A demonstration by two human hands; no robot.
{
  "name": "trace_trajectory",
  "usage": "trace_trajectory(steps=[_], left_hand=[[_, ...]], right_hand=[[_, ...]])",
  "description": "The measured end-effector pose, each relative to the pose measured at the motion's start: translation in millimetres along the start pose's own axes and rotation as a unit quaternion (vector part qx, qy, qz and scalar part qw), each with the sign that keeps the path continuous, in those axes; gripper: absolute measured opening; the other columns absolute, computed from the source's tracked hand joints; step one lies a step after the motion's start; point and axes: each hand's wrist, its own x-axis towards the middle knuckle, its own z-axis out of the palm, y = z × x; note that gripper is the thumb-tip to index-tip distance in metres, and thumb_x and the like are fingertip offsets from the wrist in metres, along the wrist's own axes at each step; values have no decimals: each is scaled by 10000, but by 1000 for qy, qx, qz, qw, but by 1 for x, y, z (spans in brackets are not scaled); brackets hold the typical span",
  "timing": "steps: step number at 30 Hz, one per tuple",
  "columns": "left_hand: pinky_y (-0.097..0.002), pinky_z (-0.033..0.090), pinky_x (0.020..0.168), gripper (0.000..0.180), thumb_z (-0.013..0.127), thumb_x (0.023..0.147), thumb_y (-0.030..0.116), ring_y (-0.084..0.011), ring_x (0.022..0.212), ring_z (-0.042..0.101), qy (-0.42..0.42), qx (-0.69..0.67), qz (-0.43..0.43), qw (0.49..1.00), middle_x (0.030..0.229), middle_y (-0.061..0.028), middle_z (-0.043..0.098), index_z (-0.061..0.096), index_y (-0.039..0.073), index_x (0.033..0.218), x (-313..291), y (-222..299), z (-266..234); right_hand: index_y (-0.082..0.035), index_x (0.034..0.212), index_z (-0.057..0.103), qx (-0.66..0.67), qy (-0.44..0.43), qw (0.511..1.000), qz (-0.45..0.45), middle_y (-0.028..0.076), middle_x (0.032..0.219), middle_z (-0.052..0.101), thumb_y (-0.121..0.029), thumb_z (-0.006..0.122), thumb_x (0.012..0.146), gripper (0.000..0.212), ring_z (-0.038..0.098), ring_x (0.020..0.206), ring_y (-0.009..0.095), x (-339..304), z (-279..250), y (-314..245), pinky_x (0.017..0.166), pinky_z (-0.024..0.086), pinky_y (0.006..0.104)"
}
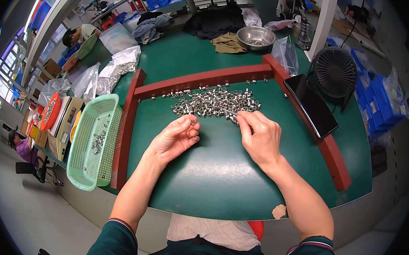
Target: The person assembles small metal components onto a thin metal rod using tweezers.
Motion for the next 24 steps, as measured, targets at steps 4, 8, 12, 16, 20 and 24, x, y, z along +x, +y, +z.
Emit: trace_trajectory(steps=[4,8,12,16,20,24], left_hand=[[-251,458,693,181,623,796,161,-89,705,521,-8,4,5,1000,819,-35,550,548,70,933,1,-1,-3],[-249,452,692,187,624,795,166,-87,695,510,-3,9,5,1000,806,-30,538,550,74,941,1,-1,-1],[-251,456,694,224,621,797,170,-88,696,517,8,12,3,1000,809,-33,545,541,60,975,0,-1,0],[-237,472,683,192,589,824,163,-89,702,539,-9,2,2,1000,828,-36,576,548,55,977,0,-1,-2],[-238,473,682,186,580,830,165,-89,700,541,-11,-4,4,1000,821,-34,577,548,53,976,0,-1,-2],[-237,475,677,177,573,835,166,-89,698,543,-17,-8,6,1000,816,-34,577,549,49,966,1,-1,-4]], right_hand=[[-38,791,642,1,-2,1000,0,90,688,607,-71,637,730,70,575,544,251,0,1,1,478,435,310],[-35,790,641,2,-3,1000,1,91,689,607,-67,635,730,69,574,544,255,0,0,0,478,435,313],[-34,788,640,2,-6,1000,5,92,688,607,-65,633,730,66,577,551,260,0,0,1,481,438,315],[-37,786,641,-1,-3,1000,-1,93,691,609,-68,634,730,65,583,564,265,-1,0,1,488,444,319],[-38,784,641,-3,-13,1000,9,94,695,611,-70,636,729,64,585,570,269,-1,0,1,492,446,323],[-38,784,642,-5,-14,1000,7,95,694,611,-73,636,730,65,585,572,269,-1,0,1,494,447,324]])
